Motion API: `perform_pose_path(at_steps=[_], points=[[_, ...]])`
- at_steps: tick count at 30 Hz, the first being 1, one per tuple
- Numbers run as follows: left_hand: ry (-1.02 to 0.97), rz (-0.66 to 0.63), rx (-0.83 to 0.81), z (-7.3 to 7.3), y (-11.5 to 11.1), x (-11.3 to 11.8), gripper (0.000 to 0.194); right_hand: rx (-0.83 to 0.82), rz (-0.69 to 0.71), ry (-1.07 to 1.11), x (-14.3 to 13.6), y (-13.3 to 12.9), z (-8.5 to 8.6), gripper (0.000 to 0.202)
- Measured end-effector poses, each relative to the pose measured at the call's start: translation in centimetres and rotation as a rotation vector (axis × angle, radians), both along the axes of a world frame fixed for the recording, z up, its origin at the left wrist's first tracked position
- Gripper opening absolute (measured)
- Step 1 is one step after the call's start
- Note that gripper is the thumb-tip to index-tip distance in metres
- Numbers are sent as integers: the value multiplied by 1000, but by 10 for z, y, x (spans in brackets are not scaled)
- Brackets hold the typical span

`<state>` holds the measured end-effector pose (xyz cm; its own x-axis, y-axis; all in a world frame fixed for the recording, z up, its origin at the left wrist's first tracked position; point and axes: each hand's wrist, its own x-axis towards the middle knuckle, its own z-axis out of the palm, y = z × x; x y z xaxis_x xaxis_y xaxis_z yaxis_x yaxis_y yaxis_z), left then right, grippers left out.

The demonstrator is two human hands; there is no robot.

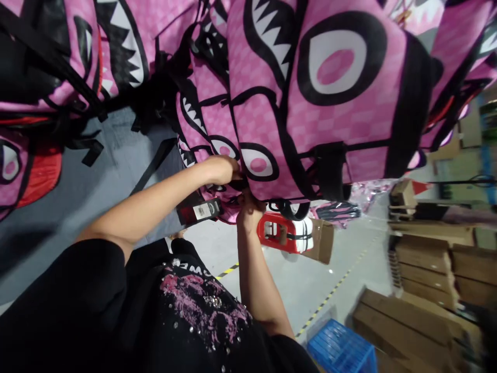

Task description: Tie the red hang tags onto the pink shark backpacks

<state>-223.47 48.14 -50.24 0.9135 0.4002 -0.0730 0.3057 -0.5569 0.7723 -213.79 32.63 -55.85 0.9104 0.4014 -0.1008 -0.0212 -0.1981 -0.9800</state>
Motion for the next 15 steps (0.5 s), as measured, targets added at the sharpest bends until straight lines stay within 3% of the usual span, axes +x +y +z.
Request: perform_pose_path(at_steps=[4, 7, 12, 15], points=[[46, -167, -66, 9, 13, -21, 28, 14, 168, 321, 2, -11, 15, 22], [-85, -216, -222, 1, 17, -31, 38, -17, 245, 458, 8, -8, 18, 20], [-407, -78, -374, -25, 6, -42, 48, -30, 280, 479, 8, -1, 19, 12], [-471, 23, -383, -34, -4, -44, 33, -59, 331, 428, 7, -3, 22, 15]])
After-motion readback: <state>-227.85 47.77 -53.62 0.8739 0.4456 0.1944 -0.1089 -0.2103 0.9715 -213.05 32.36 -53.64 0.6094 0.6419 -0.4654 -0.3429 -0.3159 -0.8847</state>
